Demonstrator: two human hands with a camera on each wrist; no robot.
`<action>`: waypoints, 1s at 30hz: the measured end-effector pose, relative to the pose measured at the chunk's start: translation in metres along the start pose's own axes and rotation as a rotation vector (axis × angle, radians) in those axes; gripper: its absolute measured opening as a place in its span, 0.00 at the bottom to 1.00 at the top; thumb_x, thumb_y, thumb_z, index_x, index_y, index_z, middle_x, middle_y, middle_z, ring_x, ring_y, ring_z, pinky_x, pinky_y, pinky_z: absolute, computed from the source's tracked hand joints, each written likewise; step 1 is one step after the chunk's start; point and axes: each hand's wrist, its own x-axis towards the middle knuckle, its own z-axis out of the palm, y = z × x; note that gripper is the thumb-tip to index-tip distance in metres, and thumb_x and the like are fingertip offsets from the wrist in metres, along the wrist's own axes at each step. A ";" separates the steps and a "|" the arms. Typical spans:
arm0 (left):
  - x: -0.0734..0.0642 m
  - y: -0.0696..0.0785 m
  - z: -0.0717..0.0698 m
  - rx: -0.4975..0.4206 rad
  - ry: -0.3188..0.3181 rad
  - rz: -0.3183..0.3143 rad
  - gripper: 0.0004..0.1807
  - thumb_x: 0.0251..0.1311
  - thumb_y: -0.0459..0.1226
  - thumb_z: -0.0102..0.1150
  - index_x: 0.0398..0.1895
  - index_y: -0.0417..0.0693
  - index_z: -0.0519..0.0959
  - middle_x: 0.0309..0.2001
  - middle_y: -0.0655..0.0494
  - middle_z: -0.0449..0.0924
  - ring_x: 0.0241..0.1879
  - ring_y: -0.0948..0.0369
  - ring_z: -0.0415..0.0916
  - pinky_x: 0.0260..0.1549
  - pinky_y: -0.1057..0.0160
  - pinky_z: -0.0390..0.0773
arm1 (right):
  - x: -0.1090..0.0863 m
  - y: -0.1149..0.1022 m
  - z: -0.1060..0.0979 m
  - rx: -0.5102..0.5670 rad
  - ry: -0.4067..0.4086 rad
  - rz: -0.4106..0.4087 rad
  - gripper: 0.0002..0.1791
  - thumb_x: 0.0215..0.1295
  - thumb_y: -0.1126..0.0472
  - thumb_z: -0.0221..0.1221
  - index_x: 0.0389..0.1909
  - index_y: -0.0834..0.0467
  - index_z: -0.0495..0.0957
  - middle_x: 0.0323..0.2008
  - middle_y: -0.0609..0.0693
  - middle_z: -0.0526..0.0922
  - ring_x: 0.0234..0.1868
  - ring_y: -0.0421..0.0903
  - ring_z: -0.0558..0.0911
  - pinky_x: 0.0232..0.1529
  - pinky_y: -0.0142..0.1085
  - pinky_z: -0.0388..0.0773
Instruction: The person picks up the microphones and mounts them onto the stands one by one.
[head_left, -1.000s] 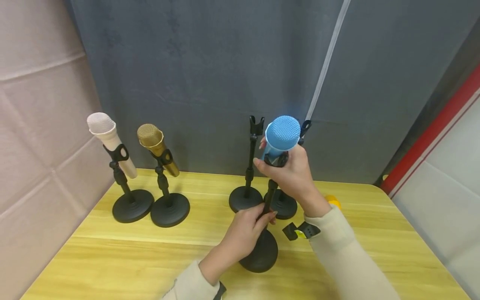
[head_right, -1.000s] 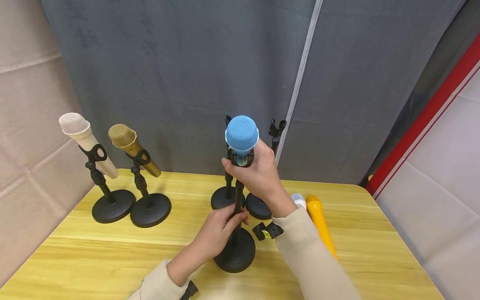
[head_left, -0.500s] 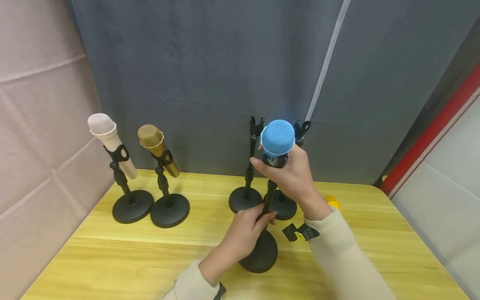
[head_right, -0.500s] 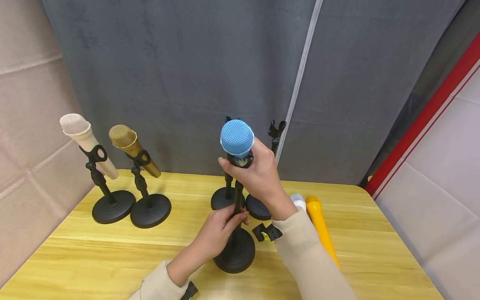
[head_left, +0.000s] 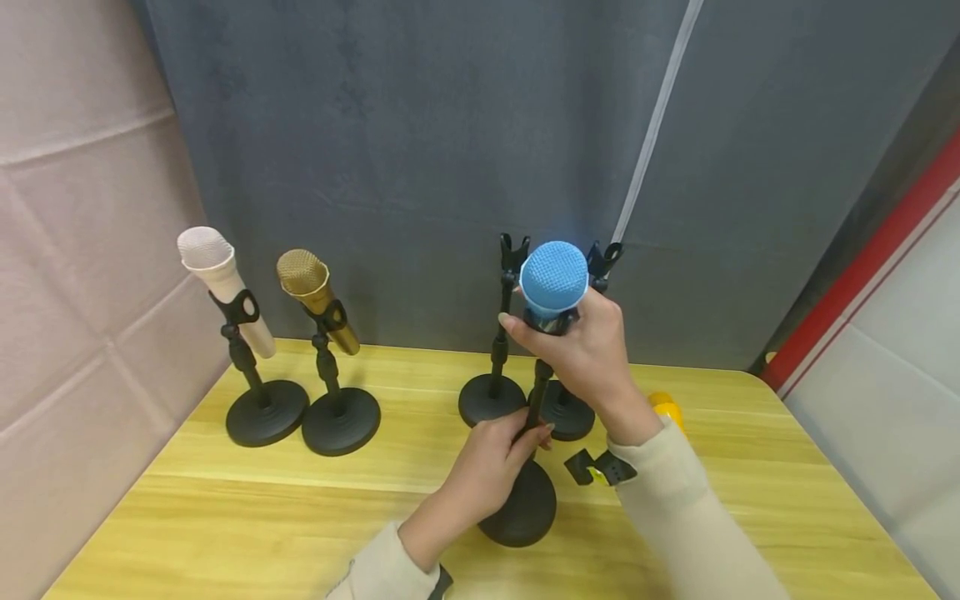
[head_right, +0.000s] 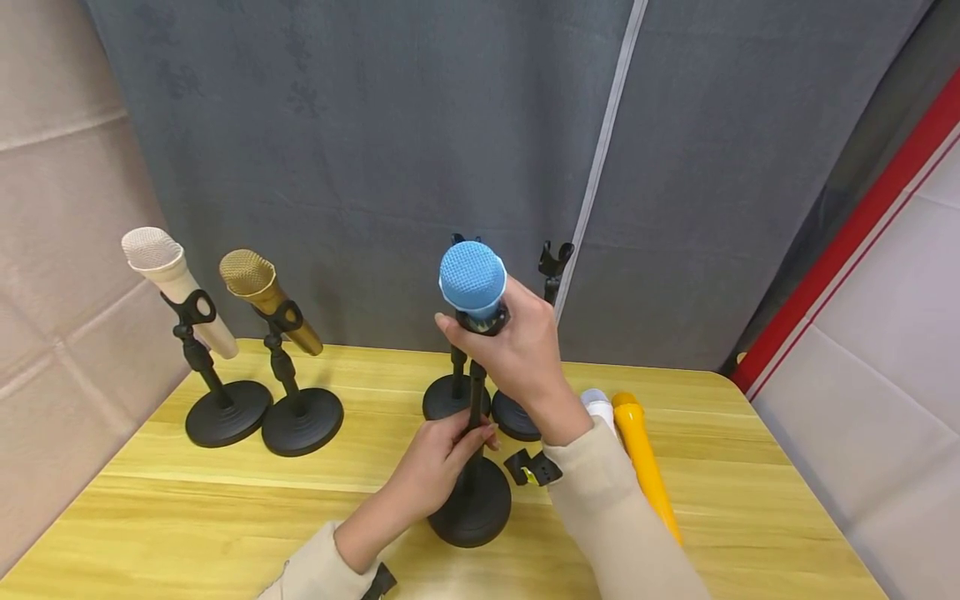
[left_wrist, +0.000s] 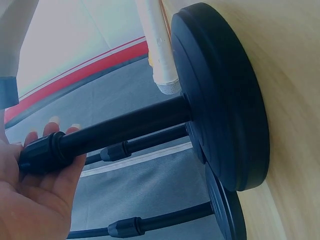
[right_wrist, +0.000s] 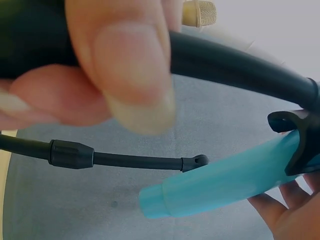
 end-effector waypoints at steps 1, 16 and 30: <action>0.000 0.000 0.000 0.000 -0.001 0.000 0.17 0.76 0.50 0.47 0.41 0.52 0.83 0.36 0.62 0.86 0.37 0.70 0.79 0.40 0.69 0.79 | -0.001 0.000 0.000 -0.012 0.012 -0.003 0.25 0.53 0.56 0.76 0.52 0.56 0.82 0.48 0.52 0.88 0.49 0.48 0.85 0.51 0.47 0.81; 0.001 -0.002 0.001 -0.012 0.006 -0.023 0.14 0.76 0.47 0.50 0.37 0.55 0.84 0.33 0.63 0.85 0.30 0.70 0.73 0.33 0.70 0.76 | -0.009 0.003 0.005 0.117 0.039 0.036 0.16 0.56 0.58 0.75 0.43 0.56 0.82 0.39 0.49 0.89 0.43 0.42 0.87 0.47 0.42 0.84; 0.002 -0.002 -0.003 0.001 -0.020 0.000 0.16 0.76 0.50 0.49 0.39 0.55 0.84 0.36 0.63 0.87 0.37 0.69 0.80 0.40 0.68 0.80 | -0.024 0.006 -0.006 0.117 -0.104 0.151 0.29 0.67 0.51 0.66 0.67 0.49 0.72 0.60 0.48 0.82 0.57 0.47 0.84 0.60 0.49 0.82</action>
